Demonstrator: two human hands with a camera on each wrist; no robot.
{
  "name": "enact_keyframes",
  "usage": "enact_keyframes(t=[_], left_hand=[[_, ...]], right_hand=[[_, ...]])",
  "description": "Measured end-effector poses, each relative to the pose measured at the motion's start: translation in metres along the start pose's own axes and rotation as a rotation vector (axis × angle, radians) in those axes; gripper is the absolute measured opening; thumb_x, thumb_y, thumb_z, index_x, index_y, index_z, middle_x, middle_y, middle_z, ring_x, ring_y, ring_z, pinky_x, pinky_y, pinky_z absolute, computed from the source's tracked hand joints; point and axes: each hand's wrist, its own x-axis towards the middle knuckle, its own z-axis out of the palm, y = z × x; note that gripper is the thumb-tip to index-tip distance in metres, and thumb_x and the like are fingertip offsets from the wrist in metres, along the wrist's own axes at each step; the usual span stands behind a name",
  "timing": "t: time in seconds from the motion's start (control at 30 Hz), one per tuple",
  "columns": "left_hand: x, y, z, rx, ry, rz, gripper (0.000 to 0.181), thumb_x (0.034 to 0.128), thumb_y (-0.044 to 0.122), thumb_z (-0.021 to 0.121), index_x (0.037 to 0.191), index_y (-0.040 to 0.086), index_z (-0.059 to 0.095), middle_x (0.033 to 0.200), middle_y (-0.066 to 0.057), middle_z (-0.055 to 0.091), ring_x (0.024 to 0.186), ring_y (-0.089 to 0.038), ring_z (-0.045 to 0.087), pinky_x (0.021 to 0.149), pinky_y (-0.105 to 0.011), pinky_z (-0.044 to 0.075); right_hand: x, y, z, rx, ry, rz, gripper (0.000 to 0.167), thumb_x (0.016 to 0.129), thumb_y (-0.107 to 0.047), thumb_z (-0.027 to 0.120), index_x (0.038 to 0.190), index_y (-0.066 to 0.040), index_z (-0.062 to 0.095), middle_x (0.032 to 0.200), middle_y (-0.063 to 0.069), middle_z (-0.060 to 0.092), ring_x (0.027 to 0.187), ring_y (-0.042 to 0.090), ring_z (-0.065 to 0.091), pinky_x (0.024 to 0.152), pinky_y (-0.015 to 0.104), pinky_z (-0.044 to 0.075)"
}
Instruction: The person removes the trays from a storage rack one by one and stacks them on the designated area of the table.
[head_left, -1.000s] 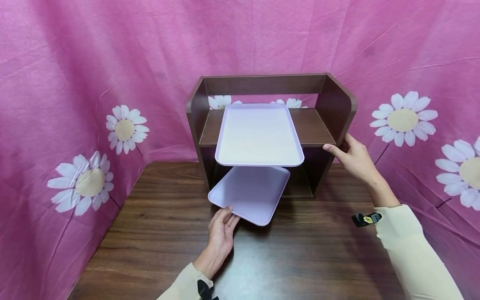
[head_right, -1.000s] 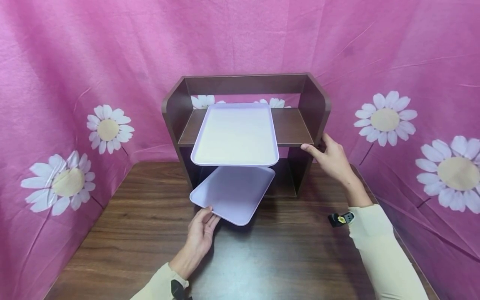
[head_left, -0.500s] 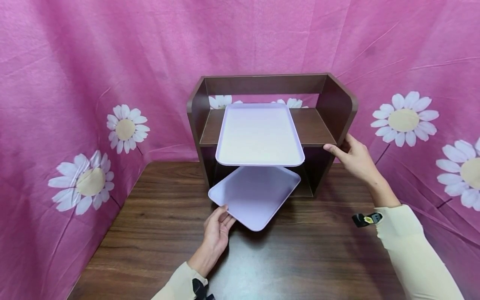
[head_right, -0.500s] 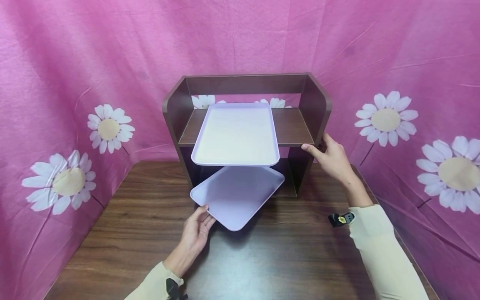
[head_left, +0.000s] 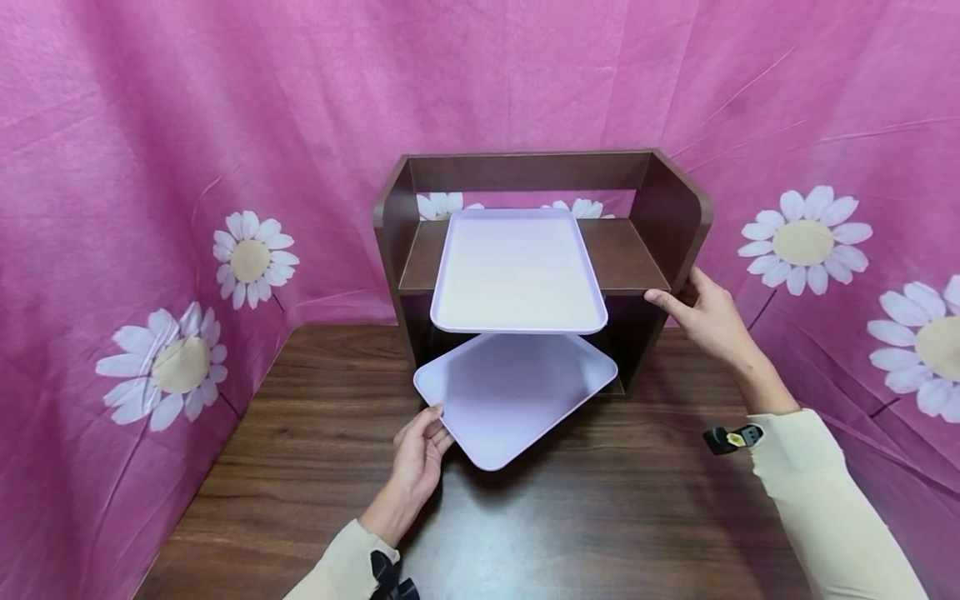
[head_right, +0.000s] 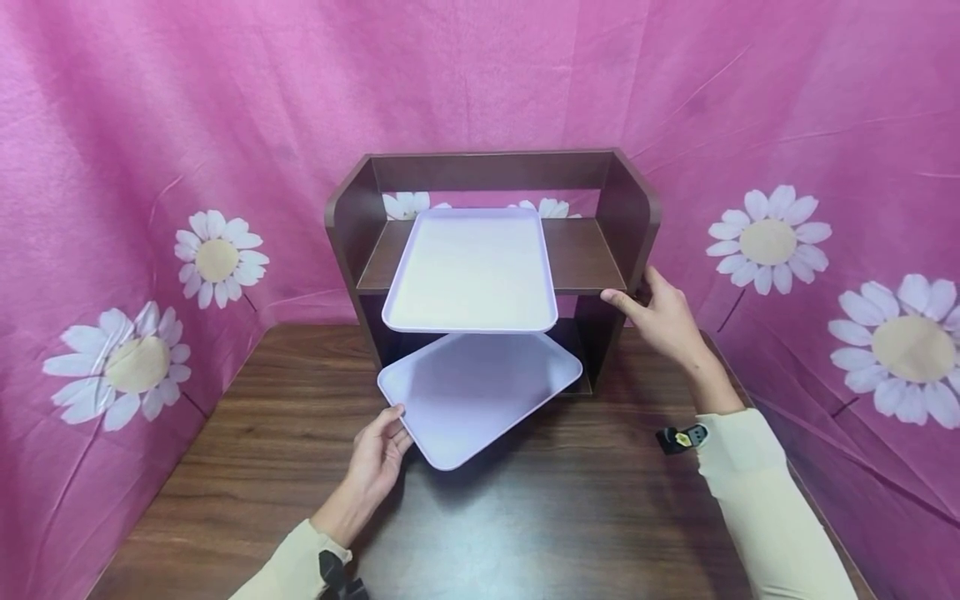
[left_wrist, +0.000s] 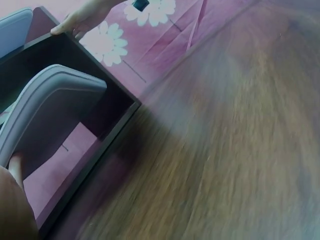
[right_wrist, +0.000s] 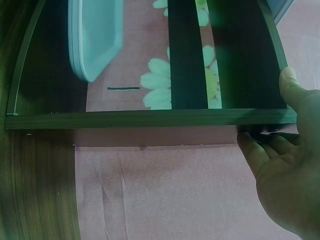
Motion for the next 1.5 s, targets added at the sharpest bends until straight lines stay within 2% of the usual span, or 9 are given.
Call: enact_keyframes(t=[0.17,0.4,0.73,0.97,1.3,1.5], left_hand=[[0.006,0.01,-0.005,0.01,-0.046,-0.006,0.024,0.1038,-0.001,0.052,0.094,0.004,0.074,0.092,-0.01,0.082,0.094,-0.018,0.079,0.08,-0.03,0.067],[0.014,0.023,-0.011,0.049,-0.075,-0.008,0.031,0.1056,0.001,0.048,0.093,0.005,0.076,0.087,-0.007,0.082,0.086,-0.014,0.079,0.077,-0.028,0.065],[0.015,0.031,-0.014,0.085,-0.089,0.01,0.033,0.1049,0.002,0.047,0.087,0.01,0.074,0.081,-0.002,0.081,0.08,-0.01,0.078,0.075,-0.025,0.064],[0.016,0.036,-0.014,0.09,-0.124,0.014,0.038,0.1064,0.0,0.044,0.087,0.01,0.074,0.078,-0.002,0.08,0.077,-0.01,0.078,0.074,-0.024,0.063],[0.014,0.044,-0.016,0.095,-0.169,-0.013,0.037,0.1068,-0.002,0.042,0.087,0.011,0.07,0.074,0.0,0.077,0.071,-0.008,0.076,0.067,-0.021,0.062],[0.013,0.045,-0.016,0.129,-0.167,-0.016,0.039,0.1075,-0.003,0.041,0.087,0.012,0.071,0.075,0.0,0.077,0.07,-0.007,0.076,0.065,-0.02,0.062]], right_hand=[[-0.001,0.002,0.0,0.0,0.003,-0.001,0.055,0.102,-0.039,0.073,0.141,-0.003,0.057,0.125,0.03,0.071,0.087,-0.017,0.053,0.07,0.005,0.043],[0.0,0.002,0.0,-0.001,0.004,0.003,0.056,0.101,-0.04,0.073,0.141,-0.004,0.057,0.126,0.03,0.071,0.088,-0.019,0.053,0.07,0.005,0.043],[0.0,0.001,0.0,0.004,-0.001,-0.003,0.053,0.102,-0.039,0.073,0.139,-0.004,0.058,0.124,0.03,0.072,0.087,-0.017,0.054,0.069,0.006,0.044],[0.001,0.0,-0.001,0.011,0.004,-0.007,0.053,0.101,-0.038,0.074,0.138,-0.003,0.059,0.125,0.031,0.072,0.087,-0.02,0.054,0.068,0.006,0.044],[0.002,0.001,-0.001,0.02,0.0,0.003,0.054,0.1,-0.038,0.076,0.139,-0.004,0.059,0.126,0.031,0.071,0.087,-0.02,0.054,0.068,0.006,0.044],[0.002,0.003,0.0,0.017,-0.003,0.004,0.054,0.1,-0.038,0.076,0.138,-0.004,0.059,0.126,0.03,0.072,0.087,-0.019,0.055,0.068,0.006,0.045]])
